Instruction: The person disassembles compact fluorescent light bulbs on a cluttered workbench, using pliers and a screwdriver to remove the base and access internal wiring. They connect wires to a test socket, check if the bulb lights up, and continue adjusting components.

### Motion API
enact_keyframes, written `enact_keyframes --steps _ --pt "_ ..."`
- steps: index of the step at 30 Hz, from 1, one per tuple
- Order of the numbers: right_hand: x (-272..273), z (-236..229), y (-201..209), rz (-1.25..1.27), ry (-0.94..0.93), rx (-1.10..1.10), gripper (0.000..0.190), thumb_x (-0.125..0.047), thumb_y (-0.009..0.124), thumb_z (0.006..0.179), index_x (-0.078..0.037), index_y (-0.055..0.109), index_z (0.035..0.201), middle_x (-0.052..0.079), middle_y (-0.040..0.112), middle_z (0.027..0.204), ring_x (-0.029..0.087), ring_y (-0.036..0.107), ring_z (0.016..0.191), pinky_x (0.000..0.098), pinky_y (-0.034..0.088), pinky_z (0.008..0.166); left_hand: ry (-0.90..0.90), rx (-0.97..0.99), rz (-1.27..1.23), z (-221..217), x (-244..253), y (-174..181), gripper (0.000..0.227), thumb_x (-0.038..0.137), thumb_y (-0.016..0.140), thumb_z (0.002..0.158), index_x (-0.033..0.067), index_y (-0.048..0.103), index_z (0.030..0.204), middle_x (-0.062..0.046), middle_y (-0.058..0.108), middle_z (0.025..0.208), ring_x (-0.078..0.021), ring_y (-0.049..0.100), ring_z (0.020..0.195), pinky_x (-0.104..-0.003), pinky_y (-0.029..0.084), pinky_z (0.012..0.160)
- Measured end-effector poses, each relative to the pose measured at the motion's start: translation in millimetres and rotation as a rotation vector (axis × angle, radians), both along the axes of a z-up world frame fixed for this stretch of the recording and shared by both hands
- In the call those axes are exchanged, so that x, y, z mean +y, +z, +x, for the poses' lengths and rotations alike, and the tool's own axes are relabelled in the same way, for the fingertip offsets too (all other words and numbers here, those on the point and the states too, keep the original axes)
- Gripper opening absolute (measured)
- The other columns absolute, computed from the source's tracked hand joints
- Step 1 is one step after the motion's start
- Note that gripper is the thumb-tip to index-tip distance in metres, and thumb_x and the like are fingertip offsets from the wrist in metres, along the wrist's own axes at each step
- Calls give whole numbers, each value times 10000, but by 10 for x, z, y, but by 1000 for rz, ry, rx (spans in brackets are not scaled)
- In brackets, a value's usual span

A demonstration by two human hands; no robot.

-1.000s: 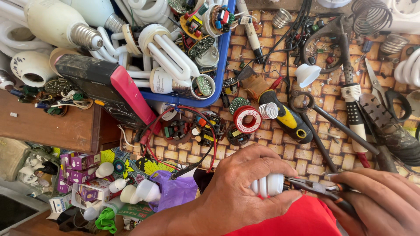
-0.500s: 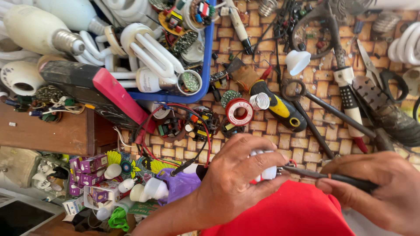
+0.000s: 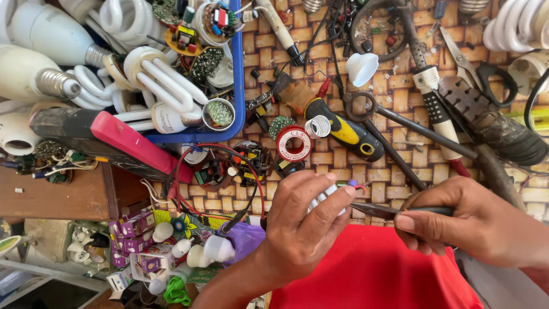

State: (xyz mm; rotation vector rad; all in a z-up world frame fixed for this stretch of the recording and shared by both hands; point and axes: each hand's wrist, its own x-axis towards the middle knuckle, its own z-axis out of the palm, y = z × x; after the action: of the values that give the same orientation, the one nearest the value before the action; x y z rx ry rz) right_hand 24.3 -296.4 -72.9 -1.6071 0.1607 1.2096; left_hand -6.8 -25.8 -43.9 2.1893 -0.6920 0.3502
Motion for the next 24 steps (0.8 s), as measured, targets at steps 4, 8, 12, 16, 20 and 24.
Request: enact_keyframes --steps 4,8,12,16,20,24 --pt "-8 -28 72 -32 103 -287 491 -395 769 838 -61 898 503 54 794 352 160 707 339 323 555 392 103 -104 105 11 -81 -15 209 -11 778 959 -8 699 1152 -177 619 1152 -360 660 1026 -456 646 930" --pt "-46 -81 119 -51 195 -582 484 -452 687 909 -145 684 535 -44 714 427 156 655 391 327 526 470 89 -55 107 49 -115 36 165 -17 745 966 -23 701 1125 -196 640 1134 -373 664 1014 -479 616 928" --pt "-66 -22 138 -75 174 -552 495 -448 710 889 -135 713 504 -29 711 397 154 645 359 321 515 440 39 -6 41 69 -103 48 207 -26 780 952 -19 677 1132 -184 642 1115 -352 657 1007 -486 613 926" --pt "-56 22 85 -137 73 -319 433 -377 805 797 -63 943 533 60 821 367 149 718 338 306 562 397 57 48 -21 41 -98 23 231 39 807 951 31 675 1141 -149 640 1141 -344 659 1007 -468 618 942" --pt "-8 35 66 -114 14 -151 448 -280 824 813 44 969 538 147 813 380 201 720 387 336 542 412 87 93 -91 36 -94 20 248 34 820 923 58 680 1127 -132 642 1140 -335 674 1013 -461 621 941" --pt "-34 -10 71 -102 75 -185 455 -320 812 821 1 939 525 112 834 370 176 724 371 328 551 424 135 104 -93 28 -90 -4 272 11 815 912 77 675 1136 -125 636 1141 -316 675 1010 -453 603 949"
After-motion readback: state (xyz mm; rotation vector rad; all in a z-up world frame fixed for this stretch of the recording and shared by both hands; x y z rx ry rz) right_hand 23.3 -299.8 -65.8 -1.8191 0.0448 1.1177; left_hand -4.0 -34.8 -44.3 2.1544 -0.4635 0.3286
